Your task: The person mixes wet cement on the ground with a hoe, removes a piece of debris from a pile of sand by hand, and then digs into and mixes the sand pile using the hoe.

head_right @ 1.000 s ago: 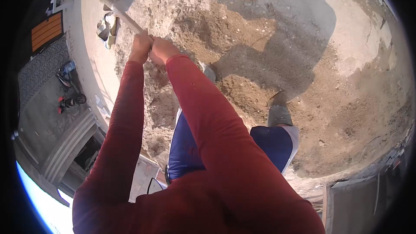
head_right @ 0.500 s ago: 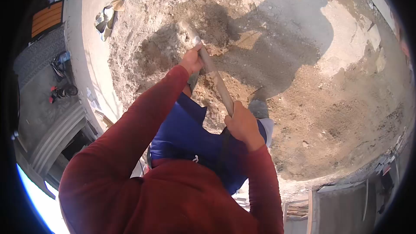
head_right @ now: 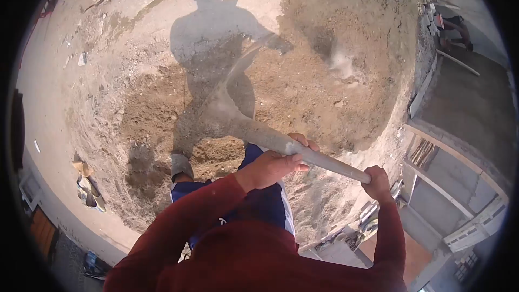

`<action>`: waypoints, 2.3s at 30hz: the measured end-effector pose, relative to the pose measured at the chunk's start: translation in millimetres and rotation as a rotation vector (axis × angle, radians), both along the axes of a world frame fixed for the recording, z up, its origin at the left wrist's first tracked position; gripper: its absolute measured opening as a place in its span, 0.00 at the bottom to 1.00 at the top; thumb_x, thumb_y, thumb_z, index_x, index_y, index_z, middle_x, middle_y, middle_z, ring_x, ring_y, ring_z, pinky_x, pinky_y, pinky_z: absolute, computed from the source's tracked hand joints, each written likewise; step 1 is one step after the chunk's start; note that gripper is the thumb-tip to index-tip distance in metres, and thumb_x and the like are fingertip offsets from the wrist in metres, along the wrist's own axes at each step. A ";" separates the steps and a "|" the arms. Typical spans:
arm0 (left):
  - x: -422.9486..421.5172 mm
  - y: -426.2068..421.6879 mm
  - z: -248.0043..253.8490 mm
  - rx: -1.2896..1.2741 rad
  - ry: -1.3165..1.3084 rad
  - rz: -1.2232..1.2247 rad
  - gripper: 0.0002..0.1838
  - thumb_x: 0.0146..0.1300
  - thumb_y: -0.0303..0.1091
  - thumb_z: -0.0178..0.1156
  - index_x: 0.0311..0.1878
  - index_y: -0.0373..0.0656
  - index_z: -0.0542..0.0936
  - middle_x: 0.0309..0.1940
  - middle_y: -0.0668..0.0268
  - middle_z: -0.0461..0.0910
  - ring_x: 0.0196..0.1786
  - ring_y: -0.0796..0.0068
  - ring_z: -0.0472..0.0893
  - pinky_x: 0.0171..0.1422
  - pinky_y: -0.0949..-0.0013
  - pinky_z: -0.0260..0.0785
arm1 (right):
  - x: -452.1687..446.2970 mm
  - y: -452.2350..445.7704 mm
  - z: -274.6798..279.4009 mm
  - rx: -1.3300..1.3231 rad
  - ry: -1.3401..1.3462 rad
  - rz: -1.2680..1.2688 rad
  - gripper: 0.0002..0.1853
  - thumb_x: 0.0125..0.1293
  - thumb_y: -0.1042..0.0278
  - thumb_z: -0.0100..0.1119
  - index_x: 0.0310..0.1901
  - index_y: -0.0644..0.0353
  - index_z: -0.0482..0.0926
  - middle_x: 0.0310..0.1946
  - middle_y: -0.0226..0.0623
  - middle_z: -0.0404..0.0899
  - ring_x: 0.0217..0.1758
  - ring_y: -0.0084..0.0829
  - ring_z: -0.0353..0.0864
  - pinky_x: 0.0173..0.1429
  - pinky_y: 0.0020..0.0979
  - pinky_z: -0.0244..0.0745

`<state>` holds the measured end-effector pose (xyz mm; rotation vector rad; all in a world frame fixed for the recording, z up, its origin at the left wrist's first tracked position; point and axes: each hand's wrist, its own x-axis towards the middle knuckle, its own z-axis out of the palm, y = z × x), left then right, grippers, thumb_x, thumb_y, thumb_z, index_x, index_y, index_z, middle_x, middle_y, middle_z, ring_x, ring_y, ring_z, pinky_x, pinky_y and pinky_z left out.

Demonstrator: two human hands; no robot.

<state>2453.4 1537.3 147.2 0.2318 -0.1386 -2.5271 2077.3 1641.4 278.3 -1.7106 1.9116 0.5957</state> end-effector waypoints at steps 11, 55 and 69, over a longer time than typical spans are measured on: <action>407.8 -189.0 85.8 -0.618 -1.406 0.882 0.28 0.82 0.45 0.50 0.74 0.35 0.62 0.53 0.61 0.79 0.46 0.74 0.80 0.62 0.68 0.71 | 587.5 -186.5 -169.6 -0.152 -1.239 -0.057 0.19 0.57 0.66 0.66 0.48 0.62 0.74 0.31 0.48 0.82 0.38 0.53 0.84 0.44 0.52 0.77; 300.7 -241.2 -9.9 -0.564 -1.581 0.539 0.20 0.78 0.45 0.56 0.55 0.35 0.72 0.37 0.65 0.77 0.37 0.76 0.78 0.42 0.71 0.73 | 536.5 -255.1 -194.1 -0.167 -1.338 -0.224 0.22 0.59 0.63 0.64 0.48 0.67 0.69 0.34 0.61 0.82 0.42 0.61 0.83 0.49 0.51 0.76; 185.4 35.5 -300.5 -0.219 -1.341 -0.187 0.16 0.76 0.35 0.52 0.41 0.31 0.81 0.36 0.51 0.84 0.40 0.59 0.85 0.48 0.53 0.77 | 401.6 -80.6 -364.8 0.773 -1.147 -1.001 0.07 0.60 0.69 0.64 0.34 0.64 0.81 0.25 0.37 0.79 0.26 0.29 0.79 0.29 0.34 0.71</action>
